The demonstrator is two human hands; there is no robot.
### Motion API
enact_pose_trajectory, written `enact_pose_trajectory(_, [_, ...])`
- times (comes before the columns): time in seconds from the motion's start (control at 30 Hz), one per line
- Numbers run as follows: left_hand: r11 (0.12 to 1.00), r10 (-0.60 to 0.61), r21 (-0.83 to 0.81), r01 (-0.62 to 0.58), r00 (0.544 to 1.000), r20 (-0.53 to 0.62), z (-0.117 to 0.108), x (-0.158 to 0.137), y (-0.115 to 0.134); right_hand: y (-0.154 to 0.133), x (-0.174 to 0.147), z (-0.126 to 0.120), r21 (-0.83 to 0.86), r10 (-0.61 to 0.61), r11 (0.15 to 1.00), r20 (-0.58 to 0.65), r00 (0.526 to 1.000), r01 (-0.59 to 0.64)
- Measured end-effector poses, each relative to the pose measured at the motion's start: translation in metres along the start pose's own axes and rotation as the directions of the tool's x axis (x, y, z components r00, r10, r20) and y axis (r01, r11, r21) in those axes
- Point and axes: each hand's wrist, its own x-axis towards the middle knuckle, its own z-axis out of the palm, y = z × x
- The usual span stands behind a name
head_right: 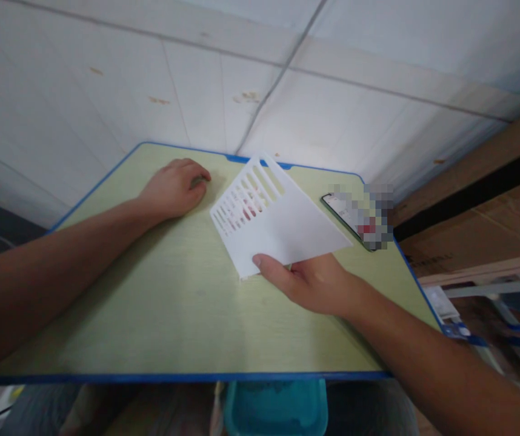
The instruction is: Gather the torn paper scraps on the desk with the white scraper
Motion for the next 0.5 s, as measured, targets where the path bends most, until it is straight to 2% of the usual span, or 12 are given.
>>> enact_pose_trajectory(0.1, [1.0,0.007,0.01,-0.007,1.0,-0.008,0.002,0.0,0.001,-0.002,-0.001,0.0,0.028,-0.006,1.0,0.032,0.999,0.006])
enact_pose_trajectory(0.33, [1.0,0.011,0.025,-0.012,1.0,0.007,0.0,0.0,0.007,-0.011,-0.005,0.003,0.122,0.064,0.99,0.007,0.998,-0.064])
enact_pose_trajectory(0.5, [0.997,-0.012,0.08,0.01,0.999,0.033,-0.002,0.001,0.014,-0.024,-0.002,0.016,0.175,0.092,0.978,0.111,0.989,-0.111])
